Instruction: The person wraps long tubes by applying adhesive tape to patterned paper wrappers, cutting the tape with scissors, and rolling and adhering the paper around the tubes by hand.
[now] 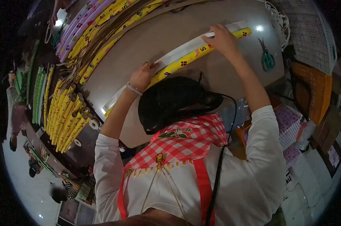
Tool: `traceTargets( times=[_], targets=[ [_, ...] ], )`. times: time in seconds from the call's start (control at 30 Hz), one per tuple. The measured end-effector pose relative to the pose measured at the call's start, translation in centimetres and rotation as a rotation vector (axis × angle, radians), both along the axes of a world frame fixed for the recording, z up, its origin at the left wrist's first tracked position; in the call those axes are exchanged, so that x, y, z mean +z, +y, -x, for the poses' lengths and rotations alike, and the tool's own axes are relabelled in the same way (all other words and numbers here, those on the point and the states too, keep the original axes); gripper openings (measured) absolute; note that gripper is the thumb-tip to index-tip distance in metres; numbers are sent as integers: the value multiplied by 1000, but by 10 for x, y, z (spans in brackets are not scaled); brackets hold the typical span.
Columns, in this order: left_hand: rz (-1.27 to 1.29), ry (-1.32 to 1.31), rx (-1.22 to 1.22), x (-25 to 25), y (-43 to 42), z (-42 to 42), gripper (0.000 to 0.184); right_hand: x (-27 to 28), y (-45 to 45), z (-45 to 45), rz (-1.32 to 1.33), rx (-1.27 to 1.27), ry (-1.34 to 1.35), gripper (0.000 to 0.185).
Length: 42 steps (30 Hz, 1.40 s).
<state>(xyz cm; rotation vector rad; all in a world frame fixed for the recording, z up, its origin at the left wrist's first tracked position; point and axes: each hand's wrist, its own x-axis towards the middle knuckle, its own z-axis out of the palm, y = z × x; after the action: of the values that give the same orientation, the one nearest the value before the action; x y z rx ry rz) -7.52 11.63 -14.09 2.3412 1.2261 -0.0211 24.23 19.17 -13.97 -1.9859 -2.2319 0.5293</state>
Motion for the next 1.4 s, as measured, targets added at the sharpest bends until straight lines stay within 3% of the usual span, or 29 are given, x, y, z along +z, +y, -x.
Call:
traceTargets(
  times=[0.37,0.57,0.7,0.77,0.93,1.03,1.17,1.27,1.3,1.4],
  targets=[
    [-41,-49,-6,-2,0,0,34,-12,-6,12,-201,-41,-122,34],
    [-61,-73,-5,-3,0,1,34,4,-5,28,-68,-72,-236,33],
    [-85,-90,-22,-6,0,2,35,-1,-7,29,-157,-72,-233,32],
    [-89,-94,-32,-6,1,3,35,4,-6,31,-23,-91,-206,35],
    [-58,-49,-30,3,6,-4,31,4,-5,31,-16,-85,-186,34],
    [-39,-35,-33,6,17,-24,24,1,-9,28,-33,-99,-163,33],
    [-29,-200,28,-6,44,-80,24,1,-13,31,-100,-115,-115,30],
    [-84,-345,1,-39,59,-118,24,1,-14,30,-127,-106,-106,30],
    [-30,-379,61,-15,59,-124,24,2,-13,29,-129,-115,-108,30],
    [6,-284,28,-21,65,-130,25,1,-10,20,-123,-78,-88,31]
  ],
)
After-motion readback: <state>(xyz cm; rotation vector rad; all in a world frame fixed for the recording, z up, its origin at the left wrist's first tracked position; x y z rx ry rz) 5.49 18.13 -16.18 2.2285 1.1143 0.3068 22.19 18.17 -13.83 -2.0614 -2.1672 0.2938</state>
